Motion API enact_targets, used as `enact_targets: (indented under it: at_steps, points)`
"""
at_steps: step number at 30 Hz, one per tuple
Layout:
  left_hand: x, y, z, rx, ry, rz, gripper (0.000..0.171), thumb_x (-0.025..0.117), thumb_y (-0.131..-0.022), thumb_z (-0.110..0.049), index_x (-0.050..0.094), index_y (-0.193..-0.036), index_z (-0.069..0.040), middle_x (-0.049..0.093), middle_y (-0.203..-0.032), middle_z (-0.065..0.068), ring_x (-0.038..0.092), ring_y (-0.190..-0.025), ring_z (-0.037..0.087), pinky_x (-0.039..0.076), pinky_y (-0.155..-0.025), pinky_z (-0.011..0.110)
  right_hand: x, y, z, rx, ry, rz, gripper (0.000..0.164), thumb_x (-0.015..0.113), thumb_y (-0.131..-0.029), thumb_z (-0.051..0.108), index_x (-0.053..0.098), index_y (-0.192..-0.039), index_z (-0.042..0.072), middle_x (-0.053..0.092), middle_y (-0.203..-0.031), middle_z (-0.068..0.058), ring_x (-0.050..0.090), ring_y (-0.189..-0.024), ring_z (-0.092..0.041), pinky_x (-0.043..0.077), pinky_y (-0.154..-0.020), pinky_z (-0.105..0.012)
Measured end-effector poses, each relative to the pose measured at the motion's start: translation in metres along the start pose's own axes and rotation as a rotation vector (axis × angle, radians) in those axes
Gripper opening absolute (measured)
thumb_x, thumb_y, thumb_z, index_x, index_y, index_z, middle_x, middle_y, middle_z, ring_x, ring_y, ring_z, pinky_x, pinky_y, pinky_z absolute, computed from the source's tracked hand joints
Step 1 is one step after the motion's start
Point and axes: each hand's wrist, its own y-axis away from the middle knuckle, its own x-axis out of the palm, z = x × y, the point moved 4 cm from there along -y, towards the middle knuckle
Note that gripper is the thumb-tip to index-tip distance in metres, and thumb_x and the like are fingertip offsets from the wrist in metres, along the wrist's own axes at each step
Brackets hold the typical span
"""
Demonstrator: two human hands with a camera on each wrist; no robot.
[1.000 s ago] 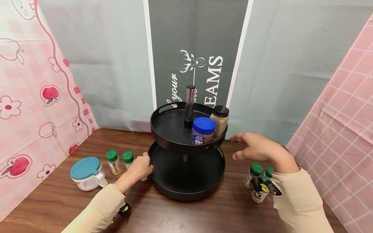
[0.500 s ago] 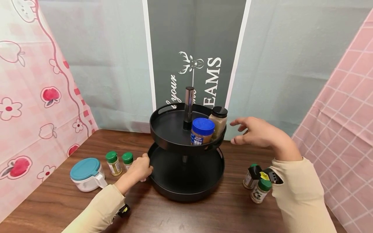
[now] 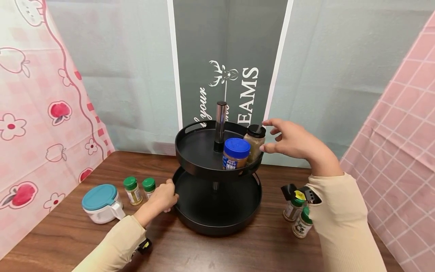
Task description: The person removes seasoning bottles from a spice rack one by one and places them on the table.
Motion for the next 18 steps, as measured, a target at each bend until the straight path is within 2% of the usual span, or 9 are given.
enact_targets:
  at_steps: [8,13,18]
  points:
    - [0.0,0.0,0.001,-0.009,0.012,0.004,0.047,0.057,-0.081,-0.015,0.038,-0.113,0.015,0.051,-0.055,0.011,0.048,-0.04,0.017,0.047,-0.047,0.032,0.003,-0.009,0.014,-0.072,0.029,-0.053,0.066,0.07,-0.076,0.018,0.04,-0.134,0.01,0.046,-0.129,-0.024,0.049,-0.107,-0.039,0.044,-0.081,-0.056]
    - [0.001,0.0,0.001,-0.013,0.014,0.001,0.045,0.057,-0.081,-0.014,0.039,-0.111,0.014,0.051,-0.053,0.011,0.048,-0.04,0.018,0.047,-0.048,0.032,0.008,-0.015,0.019,-0.105,0.081,-0.069,0.063,0.069,-0.075,0.014,0.043,-0.132,0.011,0.045,-0.131,-0.023,0.046,-0.108,-0.043,0.042,-0.081,-0.059]
    - [0.001,0.001,0.001,-0.018,0.019,0.006,0.046,0.057,-0.081,-0.015,0.039,-0.112,0.014,0.051,-0.053,0.01,0.049,-0.04,0.018,0.047,-0.047,0.032,0.013,-0.021,0.02,-0.15,0.11,-0.076,0.063,0.069,-0.072,0.007,0.045,-0.13,0.011,0.049,-0.125,-0.022,0.046,-0.103,-0.035,0.041,-0.08,-0.055]
